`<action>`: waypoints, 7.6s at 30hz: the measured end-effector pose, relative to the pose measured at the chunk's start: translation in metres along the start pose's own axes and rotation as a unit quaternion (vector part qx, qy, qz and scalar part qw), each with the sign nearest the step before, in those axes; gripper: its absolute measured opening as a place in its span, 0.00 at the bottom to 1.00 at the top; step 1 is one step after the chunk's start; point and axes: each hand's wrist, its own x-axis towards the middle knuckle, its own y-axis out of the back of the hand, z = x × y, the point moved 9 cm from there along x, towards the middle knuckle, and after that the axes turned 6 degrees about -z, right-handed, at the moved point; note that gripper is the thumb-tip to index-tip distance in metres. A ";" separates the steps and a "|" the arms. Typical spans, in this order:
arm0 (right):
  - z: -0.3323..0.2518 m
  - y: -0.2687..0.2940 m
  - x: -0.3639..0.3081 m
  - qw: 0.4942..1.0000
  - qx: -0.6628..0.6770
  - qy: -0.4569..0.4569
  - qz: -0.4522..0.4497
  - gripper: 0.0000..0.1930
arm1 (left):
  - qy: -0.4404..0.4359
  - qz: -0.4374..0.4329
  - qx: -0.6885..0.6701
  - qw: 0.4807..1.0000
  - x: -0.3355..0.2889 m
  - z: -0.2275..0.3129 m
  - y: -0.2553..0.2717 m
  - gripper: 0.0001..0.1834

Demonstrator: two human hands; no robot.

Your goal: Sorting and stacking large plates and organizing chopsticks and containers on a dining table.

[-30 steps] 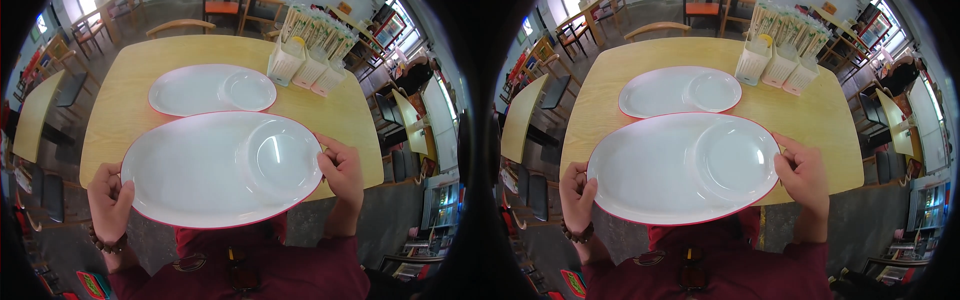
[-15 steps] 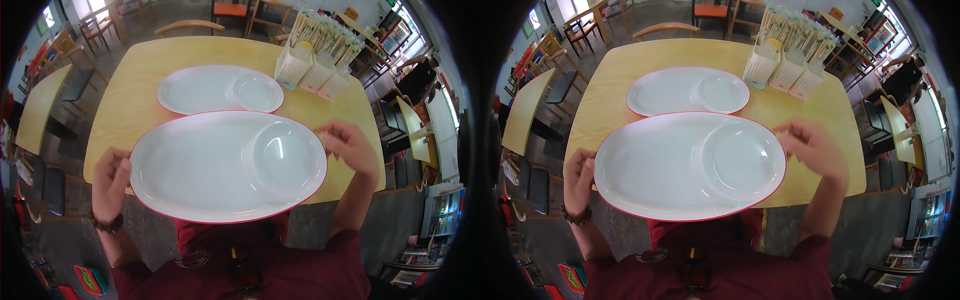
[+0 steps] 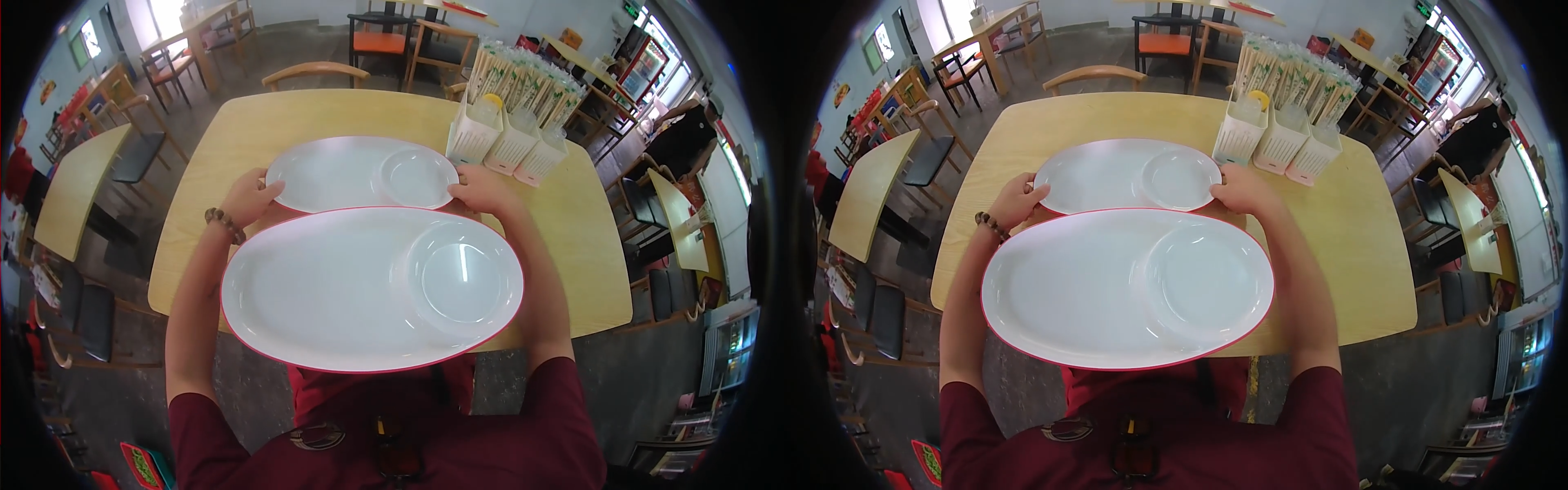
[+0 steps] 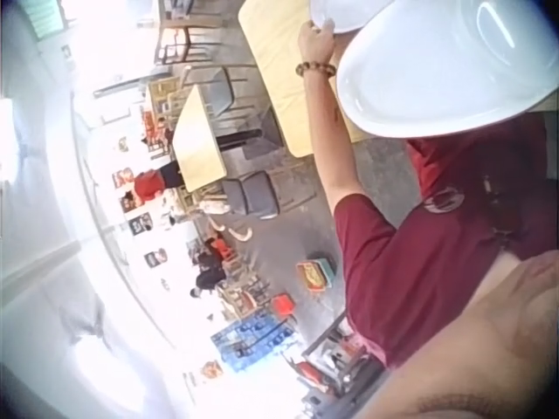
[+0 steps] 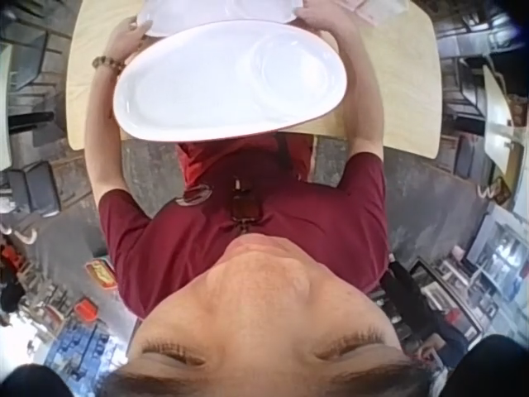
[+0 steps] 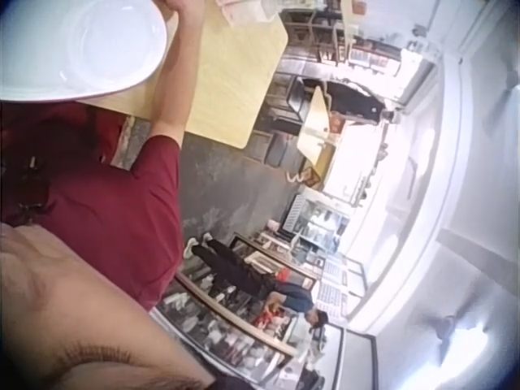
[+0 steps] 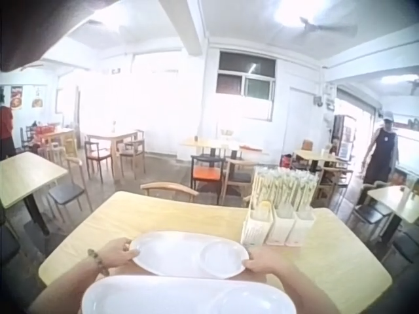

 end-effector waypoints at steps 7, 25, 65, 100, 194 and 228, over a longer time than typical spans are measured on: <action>0.007 -0.006 0.004 0.993 0.108 -0.038 -0.023 0.21 | -0.069 0.016 -0.045 0.996 0.011 -0.018 0.004 0.24; -0.112 0.084 -0.171 0.940 0.275 0.136 0.147 0.23 | -0.124 0.083 -0.213 0.966 -0.188 0.115 0.055 0.24; -0.052 -0.046 -0.228 0.896 0.435 -0.062 0.061 0.32 | -0.108 0.082 -0.479 0.867 -0.238 0.013 -0.051 0.34; -0.064 0.041 0.021 0.915 0.282 0.089 0.275 0.25 | -0.138 0.205 -0.386 0.889 0.013 0.024 0.037 0.39; -0.267 -0.010 -0.270 0.648 0.373 0.622 -0.234 0.19 | -0.176 0.302 -0.204 0.914 -0.036 0.024 0.031 0.27; -0.264 -0.007 -0.259 0.595 0.424 0.654 -0.197 0.16 | -0.157 0.302 -0.211 0.917 -0.035 0.021 0.022 0.29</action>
